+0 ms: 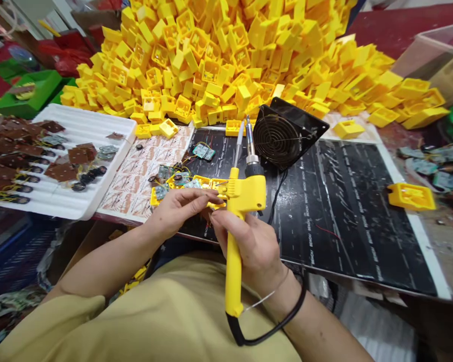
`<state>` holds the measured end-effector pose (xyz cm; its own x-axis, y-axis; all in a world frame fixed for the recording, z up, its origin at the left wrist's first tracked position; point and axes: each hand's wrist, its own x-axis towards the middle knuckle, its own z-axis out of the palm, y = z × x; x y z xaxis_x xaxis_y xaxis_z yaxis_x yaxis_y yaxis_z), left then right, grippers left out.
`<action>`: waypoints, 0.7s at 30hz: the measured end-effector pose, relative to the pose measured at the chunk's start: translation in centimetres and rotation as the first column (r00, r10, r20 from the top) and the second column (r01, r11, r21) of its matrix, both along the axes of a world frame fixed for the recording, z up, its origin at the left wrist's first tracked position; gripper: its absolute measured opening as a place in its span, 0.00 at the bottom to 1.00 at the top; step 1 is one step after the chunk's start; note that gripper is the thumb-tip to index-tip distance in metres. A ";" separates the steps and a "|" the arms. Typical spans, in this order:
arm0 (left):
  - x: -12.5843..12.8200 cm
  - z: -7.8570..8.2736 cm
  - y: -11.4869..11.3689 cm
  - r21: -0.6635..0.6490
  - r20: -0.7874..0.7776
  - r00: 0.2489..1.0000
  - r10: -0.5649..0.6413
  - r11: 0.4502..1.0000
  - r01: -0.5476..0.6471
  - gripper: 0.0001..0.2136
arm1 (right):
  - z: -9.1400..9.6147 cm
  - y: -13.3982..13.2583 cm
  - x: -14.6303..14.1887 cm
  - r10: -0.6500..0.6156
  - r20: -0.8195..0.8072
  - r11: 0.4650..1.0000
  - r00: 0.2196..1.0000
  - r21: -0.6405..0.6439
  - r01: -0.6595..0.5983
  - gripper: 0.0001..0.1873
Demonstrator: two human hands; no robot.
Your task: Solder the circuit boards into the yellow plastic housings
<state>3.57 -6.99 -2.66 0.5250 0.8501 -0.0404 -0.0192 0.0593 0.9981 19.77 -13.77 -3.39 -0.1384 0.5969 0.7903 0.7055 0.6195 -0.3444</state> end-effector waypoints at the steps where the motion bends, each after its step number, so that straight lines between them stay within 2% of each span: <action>1: 0.1 -0.2 -0.2 -0.069 0.082 0.996 0.041 0.997 -0.036 0.21 | -0.1 -0.1 0.0 0.003 0.000 1.000 1.000 -0.003 -0.003 0.20; 3: -0.2 -0.1 -0.5 -0.204 0.209 0.970 0.127 0.975 -0.084 0.20 | -0.2 -0.2 0.1 0.008 -0.008 1.000 1.000 -0.023 -0.008 0.21; 5: -1.5 0.6 -0.3 -0.284 0.230 0.961 0.153 0.955 -0.084 0.21 | -0.6 -0.1 0.7 0.021 -0.028 0.996 0.999 -0.082 -0.024 0.23; 7: -3.4 1.9 0.4 -0.219 0.107 0.991 0.083 0.974 -0.058 0.21 | -1.4 0.3 1.7 0.035 -0.023 0.986 0.999 -0.162 -0.039 0.27; 8: -4.4 2.5 0.9 -0.131 -0.010 1.000 0.009 0.991 -0.010 0.19 | -1.9 0.6 2.1 0.044 -0.006 0.979 0.999 -0.198 -0.044 0.28; 10: -5.9 3.5 1.9 0.058 -0.303 0.948 -0.095 0.991 0.118 0.12 | -3.1 1.1 2.6 0.074 0.061 0.972 0.995 -0.229 -0.058 0.29; 12: -6.3 3.7 2.6 0.263 -0.546 0.835 -0.067 0.933 0.246 0.06 | -4.3 1.6 2.5 0.109 0.111 0.969 0.988 -0.235 -0.080 0.24; 15: -5.4 2.5 2.9 0.475 -0.751 0.654 0.088 0.761 0.442 0.06 | -4.7 1.7 1.5 0.122 0.120 0.967 0.985 -0.239 -0.090 0.20; 16: -5.0 1.9 2.8 0.496 -0.792 0.597 0.132 0.709 0.501 0.06 | -4.4 1.6 1.4 0.109 0.113 0.969 0.988 -0.235 -0.080 0.20; 18: -4.4 1.0 2.7 0.502 -0.837 0.511 0.194 0.645 0.577 0.08 | -3.2 1.0 1.6 0.070 0.087 0.973 0.994 -0.225 -0.049 0.19; 21: -4.2 0.6 2.6 0.494 -0.854 0.471 0.220 0.627 0.603 0.08 | -0.9 -0.3 3.6 0.024 0.046 0.985 0.999 -0.171 -0.016 0.13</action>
<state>-0.61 -4.37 -2.05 0.7339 0.6784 -0.0351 0.6693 -0.7133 0.2079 23.32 -14.03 -4.26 -0.1869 0.7187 0.6697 0.7114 0.5692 -0.4123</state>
